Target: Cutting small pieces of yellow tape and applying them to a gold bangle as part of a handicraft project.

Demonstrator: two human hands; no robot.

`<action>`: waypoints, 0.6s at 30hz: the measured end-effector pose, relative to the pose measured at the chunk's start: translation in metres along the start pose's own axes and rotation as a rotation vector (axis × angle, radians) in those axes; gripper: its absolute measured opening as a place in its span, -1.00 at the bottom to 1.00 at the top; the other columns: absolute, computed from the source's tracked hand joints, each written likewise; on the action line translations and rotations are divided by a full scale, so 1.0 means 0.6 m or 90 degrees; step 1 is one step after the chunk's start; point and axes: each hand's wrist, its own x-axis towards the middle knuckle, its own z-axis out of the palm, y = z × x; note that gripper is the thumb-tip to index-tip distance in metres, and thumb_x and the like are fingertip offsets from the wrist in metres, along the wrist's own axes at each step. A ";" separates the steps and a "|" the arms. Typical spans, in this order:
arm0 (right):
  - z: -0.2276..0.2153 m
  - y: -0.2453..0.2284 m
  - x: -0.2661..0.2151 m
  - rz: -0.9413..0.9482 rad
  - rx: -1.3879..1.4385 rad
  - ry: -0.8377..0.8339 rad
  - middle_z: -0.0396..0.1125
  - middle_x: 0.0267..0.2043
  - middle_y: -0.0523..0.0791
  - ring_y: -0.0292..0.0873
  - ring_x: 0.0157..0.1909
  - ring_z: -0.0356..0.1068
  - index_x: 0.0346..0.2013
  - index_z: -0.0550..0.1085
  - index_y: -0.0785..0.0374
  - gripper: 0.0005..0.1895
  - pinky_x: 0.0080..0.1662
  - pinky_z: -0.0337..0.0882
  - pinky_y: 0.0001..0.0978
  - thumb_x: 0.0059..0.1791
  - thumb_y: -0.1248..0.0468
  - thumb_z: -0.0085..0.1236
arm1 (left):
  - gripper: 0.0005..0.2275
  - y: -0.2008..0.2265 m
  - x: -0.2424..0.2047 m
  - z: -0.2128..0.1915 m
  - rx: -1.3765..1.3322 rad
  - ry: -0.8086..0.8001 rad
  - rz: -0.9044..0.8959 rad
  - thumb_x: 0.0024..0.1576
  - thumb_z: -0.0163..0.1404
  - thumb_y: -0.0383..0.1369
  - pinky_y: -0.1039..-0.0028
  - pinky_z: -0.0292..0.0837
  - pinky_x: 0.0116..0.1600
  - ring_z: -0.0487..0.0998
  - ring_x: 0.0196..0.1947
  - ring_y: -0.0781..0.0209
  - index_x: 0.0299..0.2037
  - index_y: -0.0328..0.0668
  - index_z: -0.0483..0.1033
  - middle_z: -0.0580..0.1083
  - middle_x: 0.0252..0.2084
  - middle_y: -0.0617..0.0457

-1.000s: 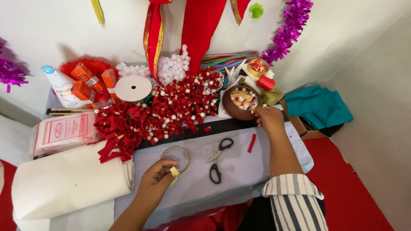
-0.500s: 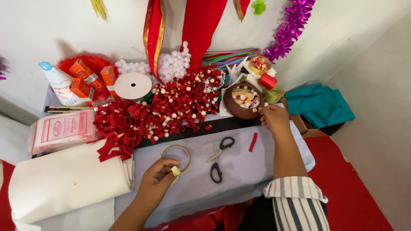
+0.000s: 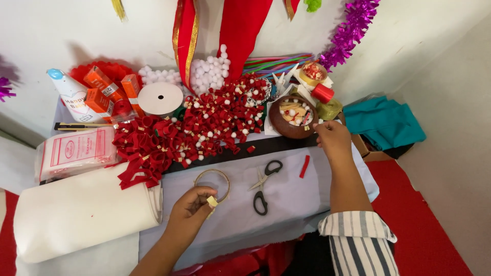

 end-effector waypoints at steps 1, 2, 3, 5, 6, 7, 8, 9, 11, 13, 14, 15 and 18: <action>0.002 0.000 -0.001 0.000 0.000 0.000 0.40 -0.45 -0.10 -0.22 -0.41 0.36 -0.39 0.50 0.18 -0.73 -0.30 0.40 -0.37 0.06 0.07 0.16 | -0.80 0.004 -0.002 0.001 0.000 0.000 0.000 0.14 0.10 -0.53 0.46 0.51 -0.07 0.59 -0.16 0.27 -0.05 -0.16 0.65 0.61 -0.16 0.07; 0.004 -0.001 -0.002 0.009 -0.017 0.000 0.39 -0.45 -0.10 -0.19 -0.41 0.35 -0.44 0.46 0.15 -0.66 -0.30 0.35 -0.31 0.08 0.00 0.16 | -0.79 0.009 -0.003 0.002 0.003 0.003 -0.004 0.13 0.10 -0.54 0.46 0.52 -0.05 0.60 -0.15 0.27 -0.06 -0.16 0.66 0.62 -0.16 0.07; 0.006 -0.002 -0.003 0.016 -0.033 0.000 0.38 -0.45 -0.10 -0.15 -0.41 0.34 -0.49 0.41 0.13 -0.59 -0.30 0.29 -0.26 0.09 -0.06 0.16 | -0.79 0.014 -0.005 0.003 0.006 0.005 -0.008 0.12 0.09 -0.54 0.46 0.53 -0.02 0.60 -0.14 0.27 -0.06 -0.17 0.66 0.62 -0.16 0.07; 0.009 -0.003 -0.003 0.016 -0.057 0.000 0.39 -0.45 -0.11 -0.15 -0.41 0.34 -0.49 0.40 0.13 -0.57 -0.29 0.29 -0.23 0.10 -0.07 0.14 | -0.80 0.011 -0.004 0.002 0.004 0.004 -0.004 0.13 0.10 -0.54 0.46 0.52 -0.04 0.60 -0.14 0.27 -0.06 -0.17 0.66 0.62 -0.16 0.07; 0.010 -0.003 -0.002 0.015 -0.081 0.000 0.40 -0.44 -0.11 -0.15 -0.42 0.34 -0.50 0.39 0.13 -0.56 -0.28 0.28 -0.21 0.11 -0.08 0.12 | -0.81 0.010 -0.004 0.002 0.002 0.002 -0.001 0.13 0.10 -0.53 0.46 0.52 -0.06 0.60 -0.15 0.27 -0.07 -0.18 0.66 0.62 -0.16 0.06; 0.010 -0.003 -0.003 0.014 -0.082 0.000 0.40 -0.44 -0.11 -0.15 -0.42 0.34 -0.50 0.39 0.13 -0.56 -0.28 0.28 -0.21 0.11 -0.08 0.12 | -0.81 0.009 -0.003 0.002 0.001 0.003 0.000 0.13 0.10 -0.53 0.46 0.52 -0.06 0.60 -0.15 0.27 -0.07 -0.18 0.66 0.62 -0.16 0.06; 0.009 -0.002 -0.005 0.003 -0.068 0.004 0.39 -0.46 -0.10 -0.14 -0.43 0.33 -0.53 0.36 0.13 -0.54 -0.29 0.28 -0.21 0.10 -0.07 0.14 | -0.80 0.007 -0.003 0.002 0.000 0.007 -0.005 0.13 0.11 -0.53 0.47 0.52 -0.04 0.60 -0.14 0.27 -0.07 -0.17 0.66 0.63 -0.15 0.06; 0.010 -0.002 -0.006 -0.008 -0.055 0.008 0.38 -0.47 -0.10 -0.14 -0.44 0.33 -0.56 0.34 0.13 -0.52 -0.31 0.27 -0.21 0.09 -0.07 0.16 | -0.80 0.006 -0.003 0.002 0.000 0.012 -0.010 0.12 0.12 -0.54 0.48 0.52 -0.02 0.61 -0.13 0.28 -0.07 -0.16 0.67 0.64 -0.13 0.06; 0.014 0.002 0.002 -0.013 -0.079 0.000 0.38 -0.49 -0.11 -0.14 -0.44 0.32 -0.57 0.34 0.14 -0.51 -0.31 0.26 -0.22 0.07 -0.11 0.17 | -0.80 0.003 -0.001 0.001 0.006 0.009 -0.001 0.12 0.11 -0.54 0.49 0.52 -0.03 0.61 -0.14 0.28 -0.08 -0.17 0.66 0.63 -0.16 0.07; 0.013 0.007 0.009 -0.016 -0.104 -0.007 0.38 -0.50 -0.13 -0.14 -0.45 0.31 -0.57 0.33 0.14 -0.49 -0.31 0.24 -0.22 0.04 -0.15 0.17 | -0.81 0.002 -0.001 0.002 0.011 0.005 0.006 0.13 0.11 -0.54 0.49 0.51 -0.03 0.60 -0.16 0.29 -0.08 -0.17 0.66 0.62 -0.18 0.08; 0.011 0.008 0.012 0.019 -0.178 -0.042 0.40 -0.44 -0.08 -0.07 -0.38 0.33 -0.51 0.38 0.18 -0.44 -0.28 0.24 -0.17 0.04 -0.23 0.12 | -0.79 0.004 -0.002 0.002 0.014 0.002 0.009 0.12 0.10 -0.56 0.49 0.51 -0.04 0.59 -0.17 0.29 -0.08 -0.15 0.67 0.62 -0.18 0.09; 0.010 0.006 0.016 0.053 -0.250 -0.076 0.42 -0.38 -0.04 0.00 -0.31 0.36 -0.46 0.42 0.22 -0.37 -0.24 0.24 -0.13 0.03 -0.32 0.06 | -0.77 0.007 -0.001 0.001 0.019 0.001 0.013 0.11 0.08 -0.59 0.49 0.50 -0.04 0.59 -0.19 0.29 -0.07 -0.14 0.67 0.61 -0.19 0.09; 0.004 0.019 0.044 0.130 -0.368 -0.137 0.49 -0.31 -0.03 -0.03 -0.33 0.44 -0.30 0.53 0.23 -0.46 -0.21 0.31 -0.15 0.05 -0.22 0.10 | -0.79 -0.007 0.002 -0.002 0.008 -0.009 0.039 0.13 0.10 -0.56 0.49 0.49 -0.06 0.58 -0.19 0.30 -0.06 -0.17 0.66 0.60 -0.21 0.09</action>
